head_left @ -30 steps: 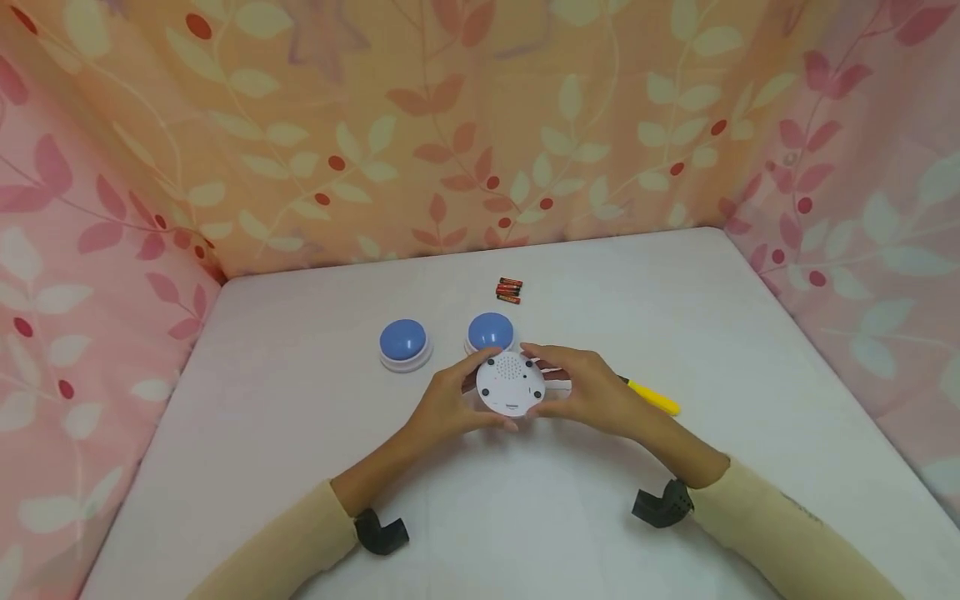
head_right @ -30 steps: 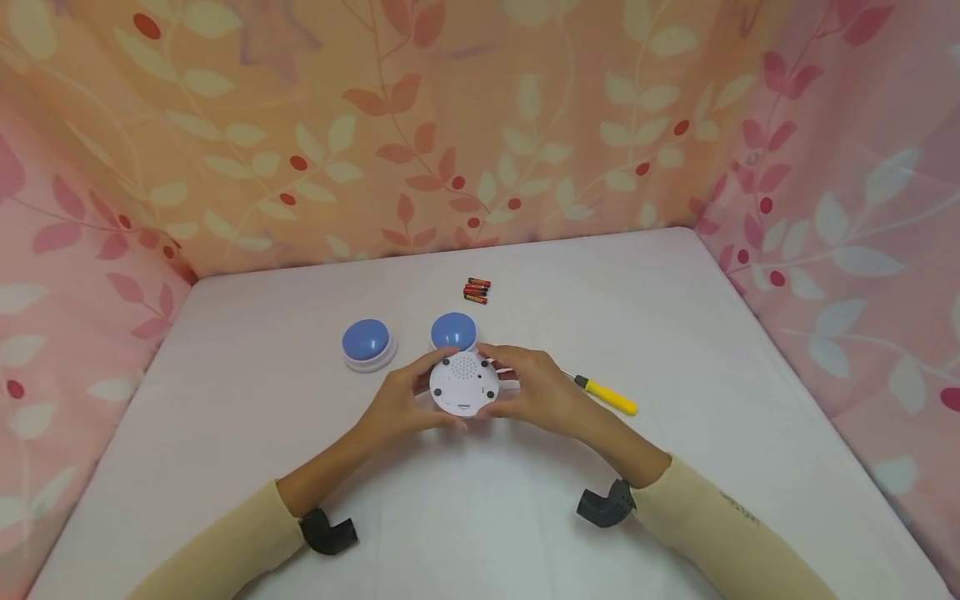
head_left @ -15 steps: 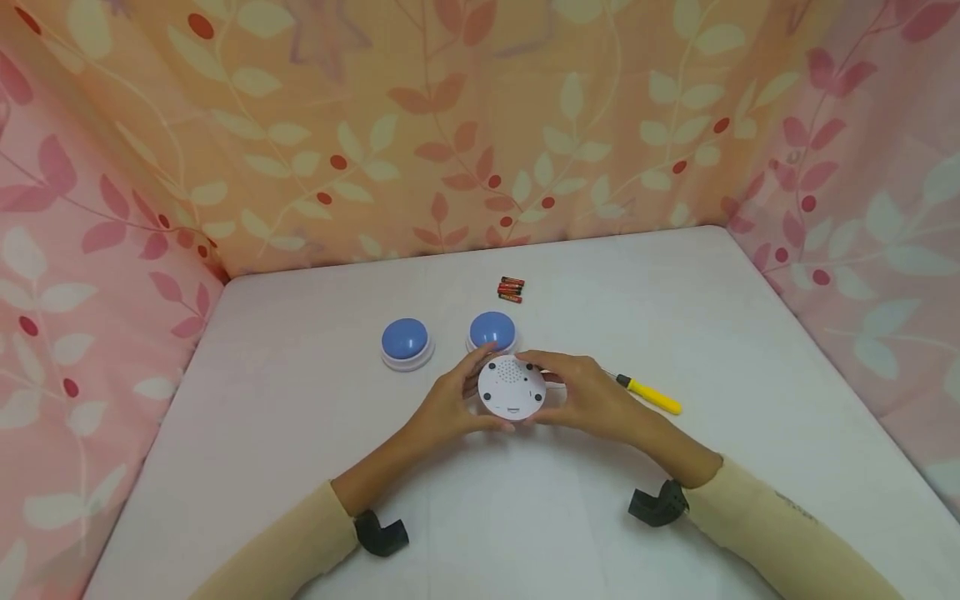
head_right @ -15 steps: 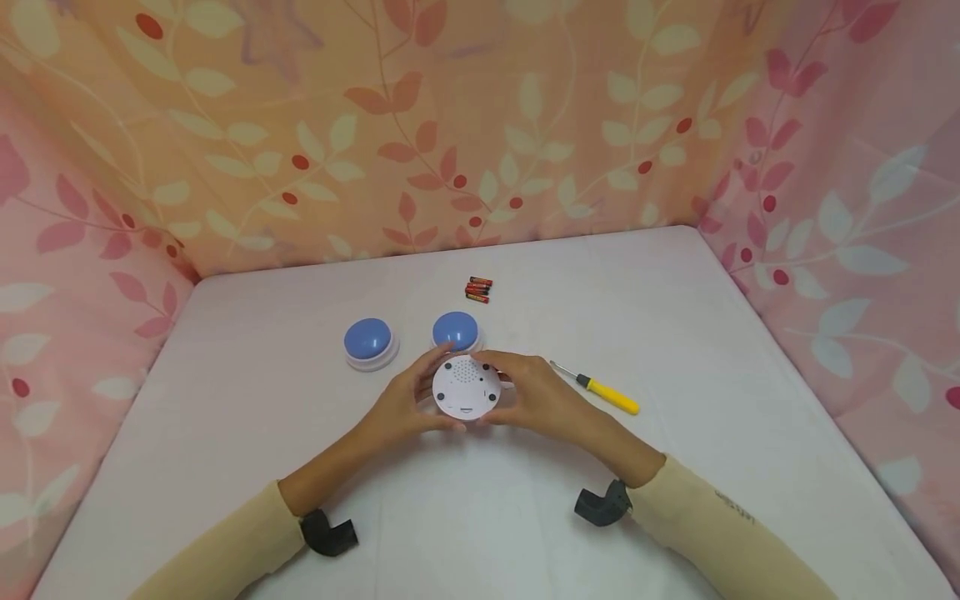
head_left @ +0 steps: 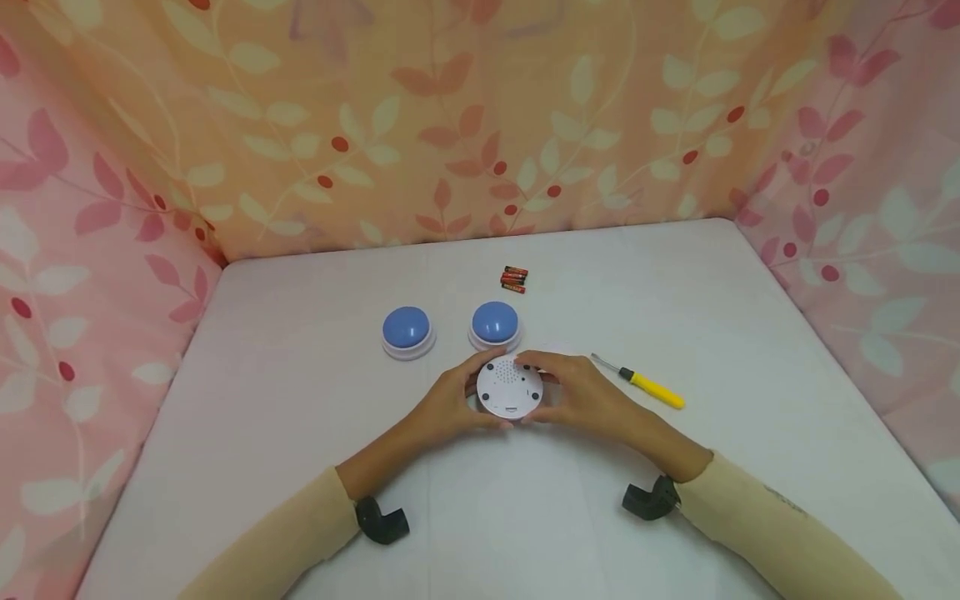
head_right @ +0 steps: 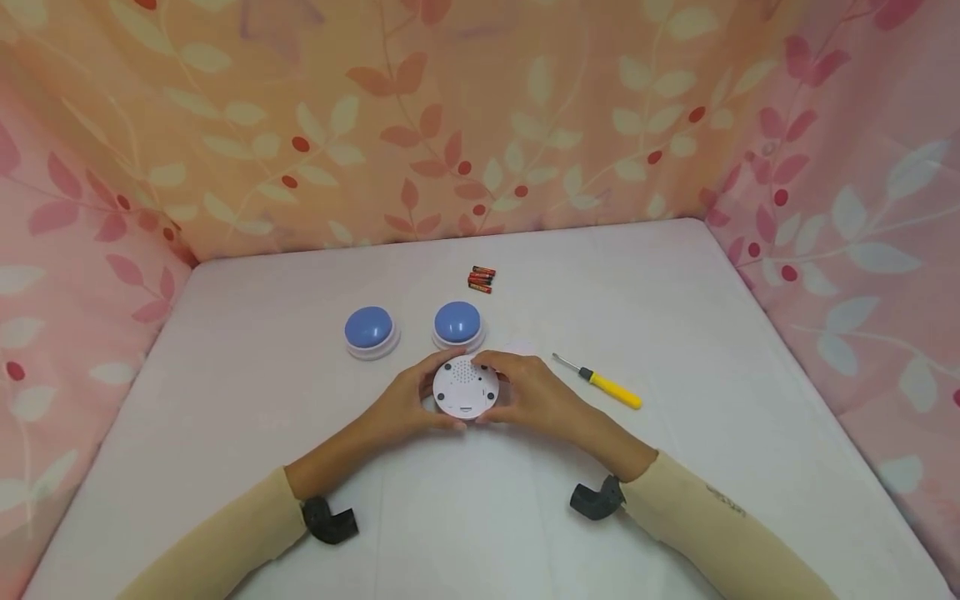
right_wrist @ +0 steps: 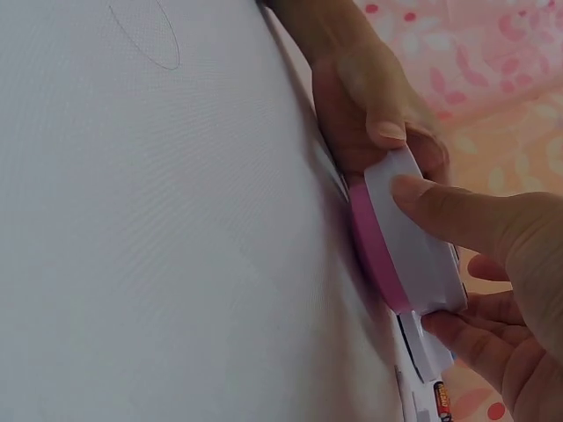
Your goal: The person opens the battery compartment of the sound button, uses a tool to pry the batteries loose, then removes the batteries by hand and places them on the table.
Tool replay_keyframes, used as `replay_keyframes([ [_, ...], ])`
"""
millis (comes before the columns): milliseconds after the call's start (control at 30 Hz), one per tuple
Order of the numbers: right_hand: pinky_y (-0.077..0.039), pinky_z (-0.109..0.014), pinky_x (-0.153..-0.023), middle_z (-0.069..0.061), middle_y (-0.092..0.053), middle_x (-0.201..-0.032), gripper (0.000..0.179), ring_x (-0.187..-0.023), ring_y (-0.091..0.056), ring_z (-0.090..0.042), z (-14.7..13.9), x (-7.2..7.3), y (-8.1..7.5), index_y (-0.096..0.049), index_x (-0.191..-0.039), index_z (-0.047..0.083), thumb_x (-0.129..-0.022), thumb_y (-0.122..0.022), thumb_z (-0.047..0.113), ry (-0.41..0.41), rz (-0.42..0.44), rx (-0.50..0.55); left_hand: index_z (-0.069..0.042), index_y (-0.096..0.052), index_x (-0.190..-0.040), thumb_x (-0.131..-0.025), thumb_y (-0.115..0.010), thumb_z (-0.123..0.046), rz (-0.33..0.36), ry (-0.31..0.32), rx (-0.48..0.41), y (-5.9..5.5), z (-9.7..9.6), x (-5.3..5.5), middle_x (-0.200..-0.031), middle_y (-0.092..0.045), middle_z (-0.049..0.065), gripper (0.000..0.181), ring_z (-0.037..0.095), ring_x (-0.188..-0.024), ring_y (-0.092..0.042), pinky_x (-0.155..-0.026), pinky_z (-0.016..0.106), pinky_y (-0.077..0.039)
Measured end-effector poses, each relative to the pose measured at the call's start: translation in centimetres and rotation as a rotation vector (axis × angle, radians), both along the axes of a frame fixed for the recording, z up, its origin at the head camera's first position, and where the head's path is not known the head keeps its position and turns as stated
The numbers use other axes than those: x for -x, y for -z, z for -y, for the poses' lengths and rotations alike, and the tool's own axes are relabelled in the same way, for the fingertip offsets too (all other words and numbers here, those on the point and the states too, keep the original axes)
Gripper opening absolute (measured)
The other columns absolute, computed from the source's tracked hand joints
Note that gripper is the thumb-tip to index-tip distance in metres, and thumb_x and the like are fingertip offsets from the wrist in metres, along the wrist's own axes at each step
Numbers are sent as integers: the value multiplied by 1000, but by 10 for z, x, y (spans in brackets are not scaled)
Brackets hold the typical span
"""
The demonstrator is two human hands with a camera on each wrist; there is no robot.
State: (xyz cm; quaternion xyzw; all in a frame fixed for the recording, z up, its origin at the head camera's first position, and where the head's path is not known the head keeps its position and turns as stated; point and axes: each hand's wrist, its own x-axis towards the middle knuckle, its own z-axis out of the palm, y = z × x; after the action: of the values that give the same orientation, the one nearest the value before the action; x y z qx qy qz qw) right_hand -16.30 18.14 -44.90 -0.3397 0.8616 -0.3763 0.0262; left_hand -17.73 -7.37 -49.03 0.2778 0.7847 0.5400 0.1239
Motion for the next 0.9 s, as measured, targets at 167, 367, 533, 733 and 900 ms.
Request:
replay_keyframes([
  [167,-54,-34,-98,-6,-61,-140,77,-126,-60,-21,-1,0,1,-57,-141,6,-76,-92,26,0,-12,-32,-23,-40,-156,-67,-97,-29,-5,8,-6,2,0,1,-151,-48,-11,105,10,-136,-48,-112,30,-40],
  [367,-48,-45,-106,-2,-57,-146,69,-135,-52,-22,3,-5,-2,-63,-139,11,-81,-85,41,-4,-166,-135,-28,-44,-152,-67,-97,-31,-35,8,-7,5,-2,1,-149,-50,-12,100,10,-130,-53,-110,31,-43],
  [533,-51,-40,-102,-4,-64,-139,54,-130,-59,-20,6,-10,-2,-69,-131,9,-87,-81,37,-58,-277,-140,-22,-42,-154,-67,-97,-35,-61,16,10,7,-2,-1,-150,-51,-8,104,10,-132,-51,-110,34,-44],
  [733,-53,-39,-99,-5,-68,-132,47,-124,-63,-19,8,-13,-7,-73,-125,7,-86,-82,32,-68,-361,-200,-23,-39,-156,-66,-97,-35,-85,13,18,5,-3,-1,-151,-51,-5,108,9,-132,-51,-110,35,-44],
  [900,-55,-37,-94,-9,-70,-127,44,-119,-66,-22,13,-17,-12,-74,-120,3,-85,-84,28,-72,-444,-244,-26,-45,-152,-64,-98,-35,-73,0,38,3,-4,-1,-145,-55,-12,104,6,-125,-56,-106,32,-47],
])
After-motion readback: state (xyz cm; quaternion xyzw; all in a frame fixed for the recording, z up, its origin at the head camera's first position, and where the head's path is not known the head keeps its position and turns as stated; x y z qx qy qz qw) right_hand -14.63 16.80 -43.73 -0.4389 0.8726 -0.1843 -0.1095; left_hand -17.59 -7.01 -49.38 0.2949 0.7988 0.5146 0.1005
